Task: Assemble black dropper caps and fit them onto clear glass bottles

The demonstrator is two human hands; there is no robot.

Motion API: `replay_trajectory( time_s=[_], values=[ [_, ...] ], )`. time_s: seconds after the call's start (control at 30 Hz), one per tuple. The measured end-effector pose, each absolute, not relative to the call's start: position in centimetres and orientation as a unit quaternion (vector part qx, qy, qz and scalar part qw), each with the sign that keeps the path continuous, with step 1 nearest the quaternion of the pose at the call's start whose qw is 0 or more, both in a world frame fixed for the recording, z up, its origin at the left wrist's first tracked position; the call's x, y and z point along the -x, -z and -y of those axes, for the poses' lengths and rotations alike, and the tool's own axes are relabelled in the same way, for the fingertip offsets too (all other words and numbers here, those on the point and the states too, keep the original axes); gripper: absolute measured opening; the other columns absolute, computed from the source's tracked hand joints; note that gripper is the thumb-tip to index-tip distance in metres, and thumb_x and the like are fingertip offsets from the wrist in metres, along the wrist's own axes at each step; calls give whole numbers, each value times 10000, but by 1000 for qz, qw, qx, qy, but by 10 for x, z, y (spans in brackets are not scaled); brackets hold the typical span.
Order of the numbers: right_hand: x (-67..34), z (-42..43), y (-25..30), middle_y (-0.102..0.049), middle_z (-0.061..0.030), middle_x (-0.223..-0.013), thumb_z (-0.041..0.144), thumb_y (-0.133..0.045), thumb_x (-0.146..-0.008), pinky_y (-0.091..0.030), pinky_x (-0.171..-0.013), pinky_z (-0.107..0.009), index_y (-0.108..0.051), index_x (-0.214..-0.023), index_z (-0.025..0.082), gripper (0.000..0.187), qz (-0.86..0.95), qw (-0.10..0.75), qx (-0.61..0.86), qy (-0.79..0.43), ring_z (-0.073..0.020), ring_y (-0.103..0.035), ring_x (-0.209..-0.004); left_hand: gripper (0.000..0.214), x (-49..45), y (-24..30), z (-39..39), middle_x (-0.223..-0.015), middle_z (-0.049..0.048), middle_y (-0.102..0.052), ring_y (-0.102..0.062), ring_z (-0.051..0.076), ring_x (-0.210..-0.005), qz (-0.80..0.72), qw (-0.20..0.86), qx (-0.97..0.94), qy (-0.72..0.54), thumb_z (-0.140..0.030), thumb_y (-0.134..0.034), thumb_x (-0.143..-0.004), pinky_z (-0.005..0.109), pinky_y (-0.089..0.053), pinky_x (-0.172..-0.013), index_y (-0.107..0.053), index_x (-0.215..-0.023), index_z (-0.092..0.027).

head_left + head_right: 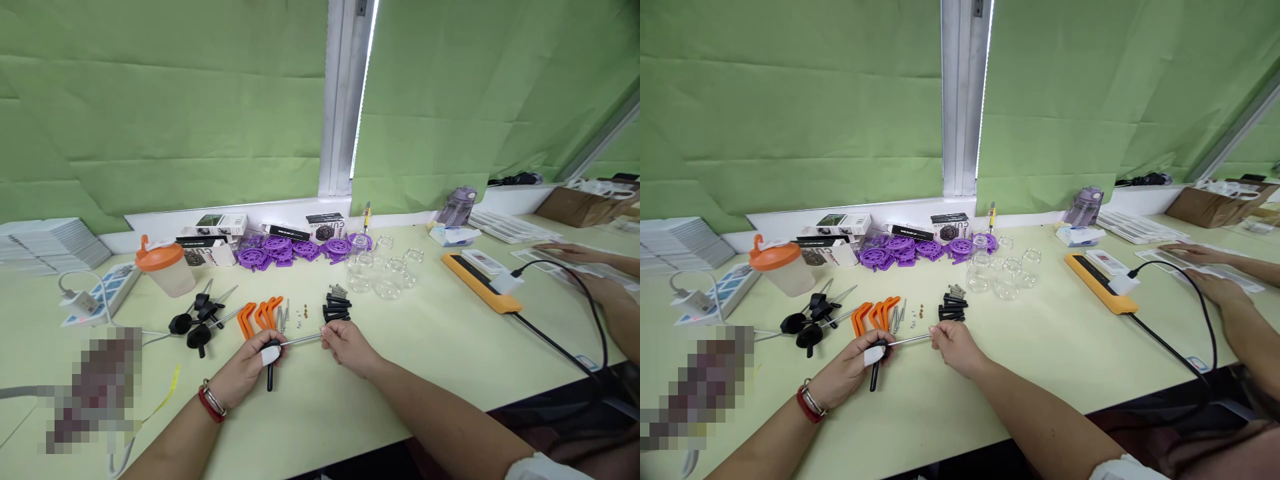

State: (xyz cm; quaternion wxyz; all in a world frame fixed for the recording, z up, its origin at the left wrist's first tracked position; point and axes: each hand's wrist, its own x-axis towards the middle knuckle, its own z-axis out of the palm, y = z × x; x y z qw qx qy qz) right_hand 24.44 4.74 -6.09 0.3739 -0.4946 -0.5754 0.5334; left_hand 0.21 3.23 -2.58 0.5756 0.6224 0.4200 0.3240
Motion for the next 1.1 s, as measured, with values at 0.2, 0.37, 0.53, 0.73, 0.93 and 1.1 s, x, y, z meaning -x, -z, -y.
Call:
replay_trajectory(
  time_s=[0.2, 0.37, 0.53, 0.73, 0.93, 1.1],
  values=[
    [-247, -46, 56, -566, 9, -709, 589, -536, -817, -382, -440, -220, -568, -872, 162, 432, 545, 393, 464, -577, -57, -437, -436, 271, -3, 25, -32, -857, 37, -587, -501, 188, -793, -423, 581, -613, -329, -417, -563, -846, 297, -396, -739, -605, -983, -187],
    [-249, -47, 55, -523, 46, -681, 448, -659, -754, -387, -429, -225, -547, -901, 180, 325, 532, 399, 453, -595, -63, -439, -442, 270, -3, 27, -32, -850, 27, -580, -489, 171, -783, -420, 587, -607, -332, -407, -554, -854, 288, -393, -737, -594, -995, -180],
    [-248, -47, 57, -531, 48, -627, 358, -629, -767, -366, -422, -217, -524, -770, 185, 203, 543, 390, 460, -584, -60, -431, -420, 259, -2, 28, -32, -839, 17, -570, -476, 163, -774, -414, 598, -601, -330, -408, -565, -848, 279, -383, -732, -591, -975, -184],
    [-248, -46, 55, -489, 56, -531, 451, -581, -814, -370, -446, -216, -523, -708, 177, 300, 554, 376, 465, -580, -65, -430, -408, 267, -2, 28, -32, -841, 19, -569, -476, 167, -776, -414, 599, -603, -326, -420, -563, -843, 285, -380, -735, -587, -969, -186],
    [-248, -47, 53, -540, 24, -644, 548, -548, -819, -403, -447, -227, -548, -790, 167, 382, 531, 388, 458, -598, -71, -448, -451, 269, -3, 28, -33, -846, 30, -569, -485, 178, -789, -417, 598, -596, -337, -413, -562, -844, 296, -386, -746, -591, -983, -185],
    [-250, -48, 58, -582, 21, -745, 444, -623, -789, -424, -456, -231, -517, -899, 196, 291, 534, 397, 433, -608, -76, -480, -485, 253, -3, 26, -33, -856, 55, -578, -494, 199, -789, -417, 585, -609, -337, -403, -558, -847, 313, -390, -741, -607, -968, -186]
  ],
)
